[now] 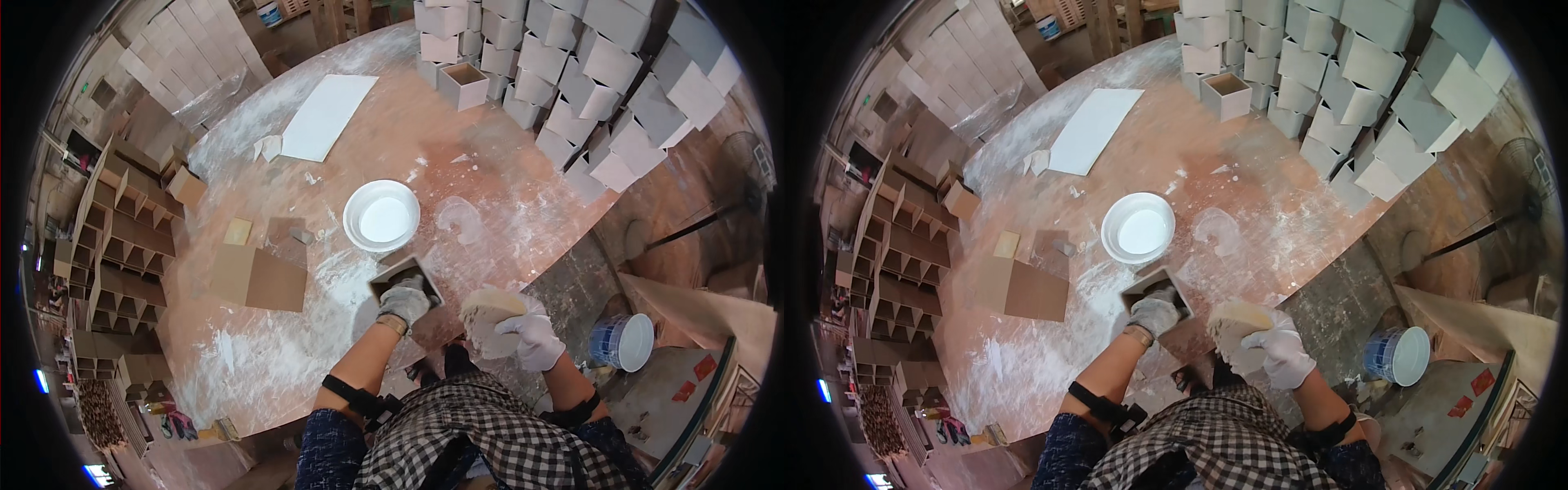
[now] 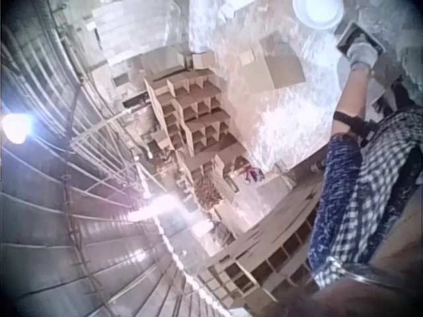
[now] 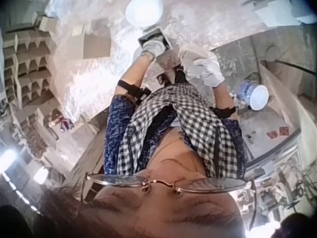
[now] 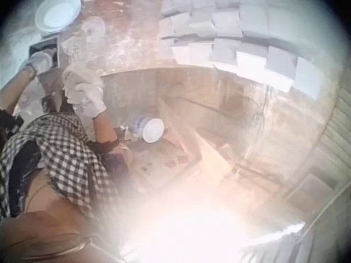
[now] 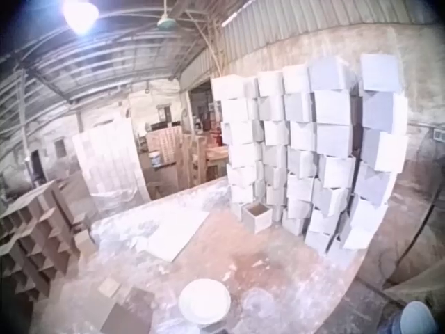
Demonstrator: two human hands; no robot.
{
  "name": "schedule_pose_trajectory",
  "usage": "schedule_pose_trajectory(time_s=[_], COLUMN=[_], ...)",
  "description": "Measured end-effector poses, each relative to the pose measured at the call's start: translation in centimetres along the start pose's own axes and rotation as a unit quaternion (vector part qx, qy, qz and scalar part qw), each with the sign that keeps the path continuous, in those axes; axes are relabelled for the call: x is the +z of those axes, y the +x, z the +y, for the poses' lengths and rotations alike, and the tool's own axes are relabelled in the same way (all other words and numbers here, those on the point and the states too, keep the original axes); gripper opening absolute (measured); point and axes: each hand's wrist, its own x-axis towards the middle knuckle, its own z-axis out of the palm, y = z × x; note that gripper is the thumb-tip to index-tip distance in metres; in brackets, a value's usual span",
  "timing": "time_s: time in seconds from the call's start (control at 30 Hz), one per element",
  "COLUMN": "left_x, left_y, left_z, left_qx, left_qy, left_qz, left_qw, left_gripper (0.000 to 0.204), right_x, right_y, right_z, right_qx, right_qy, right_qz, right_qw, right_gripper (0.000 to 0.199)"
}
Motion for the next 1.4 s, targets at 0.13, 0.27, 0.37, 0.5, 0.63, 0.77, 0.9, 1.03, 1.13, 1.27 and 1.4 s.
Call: schedule_pose_trajectory(time_s=[0.13,0.27,0.37,0.5,0.63,0.77,0.9,1.03,1.13,1.27,1.4], left_x=[-2.5,-2.0,-2.1,-0.8,-0.2,0.9,0.8,0.4,0.5,1.4,0.4], left_y=[0.5,2.6,3.0,1.4,0.2,1.0,0.9,0.3,0.2,0.9,0.0], left_z=[0.1,-3.0,-3.4,-4.3,-2.3,-1.1,-1.2,-1.1,-1.6,-1.5,-1.6], left_qx=[-0.147,0.039,0.119,0.156,0.076,0.055,0.056,0.051,0.058,0.065,0.041], left_qy=[-0.033,0.044,0.127,0.173,0.097,0.088,0.109,0.081,0.059,0.092,0.062], left_qz=[0.016,-0.019,0.000,-0.012,-0.025,0.000,0.010,0.015,0.015,0.048,0.004], left_qw=[0.988,0.998,0.985,0.972,0.992,0.995,0.992,0.995,0.997,0.993,0.997], left_gripper=[0.067,0.048,0.034,0.038,0.048,0.050,0.052,0.050,0.048,0.046,0.046], right_x=[-1.0,-0.4,-3.8,-1.2,1.6,-2.4,-0.8,1.5,0.8,-3.2,-0.4], right_y=[0.3,1.3,3.2,3.1,4.1,12.5,14.9,14.1,10.2,8.0,6.0], right_z=[0.0,0.6,4.3,1.4,-1.4,4.1,2.1,1.0,2.4,6.3,1.5], right_qx=[-0.027,-0.042,-0.173,-0.021,0.055,-0.129,-0.282,-0.040,-0.249,-0.035,-0.276], right_qy=[0.021,0.041,-0.117,-0.010,0.115,-0.075,-0.291,-0.218,-0.565,-0.509,-0.479], right_qz=[0.077,0.086,0.050,0.047,0.038,-0.032,-0.061,0.025,-0.025,-0.039,-0.039], right_qw=[0.996,0.995,0.977,0.999,0.991,0.988,0.912,0.975,0.786,0.859,0.832], right_gripper=[0.047,0.040,0.039,0.036,0.031,0.024,0.018,0.017,0.014,0.018,0.025])
